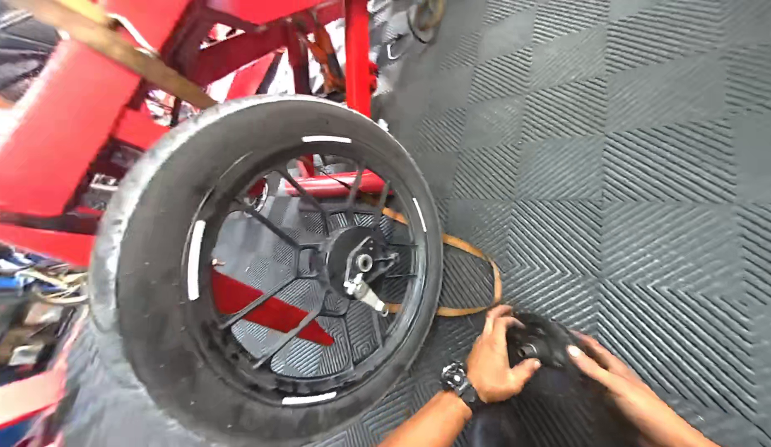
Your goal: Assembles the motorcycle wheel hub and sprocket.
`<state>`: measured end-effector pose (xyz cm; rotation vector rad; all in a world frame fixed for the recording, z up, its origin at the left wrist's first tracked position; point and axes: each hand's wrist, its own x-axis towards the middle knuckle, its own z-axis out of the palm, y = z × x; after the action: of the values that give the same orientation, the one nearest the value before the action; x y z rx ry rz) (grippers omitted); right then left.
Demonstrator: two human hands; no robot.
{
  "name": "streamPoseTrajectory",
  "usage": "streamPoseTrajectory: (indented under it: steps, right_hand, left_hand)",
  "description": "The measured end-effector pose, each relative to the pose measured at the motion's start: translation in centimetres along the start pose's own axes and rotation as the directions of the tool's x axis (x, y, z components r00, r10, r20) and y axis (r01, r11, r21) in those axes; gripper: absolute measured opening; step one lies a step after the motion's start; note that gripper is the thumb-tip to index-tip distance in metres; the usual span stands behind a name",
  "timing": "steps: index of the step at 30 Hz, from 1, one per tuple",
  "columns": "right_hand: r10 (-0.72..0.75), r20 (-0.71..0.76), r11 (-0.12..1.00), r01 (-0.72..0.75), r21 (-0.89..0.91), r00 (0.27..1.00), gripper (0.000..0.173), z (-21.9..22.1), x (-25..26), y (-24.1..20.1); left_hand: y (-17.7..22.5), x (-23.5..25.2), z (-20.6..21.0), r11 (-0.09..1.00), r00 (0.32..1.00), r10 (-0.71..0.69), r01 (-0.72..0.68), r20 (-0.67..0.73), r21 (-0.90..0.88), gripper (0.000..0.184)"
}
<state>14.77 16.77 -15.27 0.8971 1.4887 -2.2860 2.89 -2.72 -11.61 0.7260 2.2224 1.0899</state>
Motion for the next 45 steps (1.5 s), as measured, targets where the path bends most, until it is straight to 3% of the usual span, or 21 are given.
streamPoseTrajectory:
  steps: [3,14,17,18,20,22,23,25,27,29,32,36,39,45]
  right_hand:
    - [0.007,-0.02,1.0,-0.007,0.021,1.0,0.068,0.3,-0.1,-0.4]
    - [0.035,-0.007,0.997,-0.034,0.076,0.999,0.069,0.6,-0.4,-1.3]
    - [0.009,-0.009,0.994,-0.008,0.112,1.0,0.07,0.5,-0.2,-0.8]
    - [0.001,-0.008,0.992,0.0,0.123,1.0,0.071,0.4,-0.2,-0.7]
    - [-0.011,0.003,0.988,0.01,0.154,1.0,0.07,-0.1,-0.3,-0.3]
    - [-0.018,0.024,0.979,0.012,0.202,1.0,0.07,-0.6,-0.5,0.0]
    - [-0.021,0.036,0.975,0.013,0.221,0.999,0.071,-0.9,-0.6,0.2]
    - [-0.026,0.052,0.972,0.013,0.235,0.998,0.071,-1.0,-0.8,0.5]
    - [-0.038,0.067,0.972,0.021,0.234,0.997,0.07,-1.1,-0.7,0.4]
    - [-0.05,0.066,0.969,0.032,0.244,0.997,0.069,-1.2,-0.6,0.1]
    - [-0.086,0.065,0.964,0.067,0.256,0.994,0.068,-1.3,-0.6,-0.2]
    - [-0.091,0.005,0.948,0.085,0.305,0.996,0.067,-2.8,-1.8,-1.6]
    - [-0.112,-0.03,0.944,0.116,0.307,0.993,0.069,-5.2,-2.4,-2.7]
    - [-0.183,-0.171,0.904,0.234,0.358,0.968,0.059,-9.4,-3.5,-5.4]
  left_hand:
    - [-0.5,0.3,0.0,0.999,1.0,0.006,-0.006,0.001,0.034,0.048]
    - [-0.7,0.1,1.1,0.972,0.996,-0.039,0.057,-0.079,0.227,0.034]
    - [1.7,0.2,-0.6,0.953,0.994,-0.107,0.11,-0.025,0.283,0.049]
    - [3.3,-0.1,-1.9,0.95,0.994,-0.093,0.105,-0.053,0.296,0.059]
    - [8.1,-1.3,-6.3,0.924,0.974,0.038,0.051,-0.222,0.379,0.06]
    - [14.1,-3.6,-13.9,0.801,0.866,0.294,0.008,-0.404,0.599,0.05]
    - [16.9,-5.3,-18.6,0.7,0.789,0.399,0.067,-0.467,0.711,0.051]
    - [20.9,-9.7,-27.4,0.456,0.703,0.412,0.391,-0.579,0.799,0.073]
    - [22.1,-12.9,-32.6,0.314,0.574,0.307,0.692,-0.759,0.65,0.097]
    - [21.5,-13.5,-34.3,0.319,0.506,0.211,0.773,-0.836,0.549,0.107]
    - [19.2,-12.8,-34.9,0.335,0.439,0.243,0.799,-0.865,0.499,0.11]
    - [19.5,-12.6,-34.5,0.372,0.466,0.248,0.764,-0.849,0.528,0.112]
    - [22.6,-11.5,-31.7,0.374,0.508,0.292,0.719,-0.81,0.586,0.109]
    - [29.4,-3.6,-27.2,0.278,0.672,0.409,0.553,-0.618,0.785,0.102]
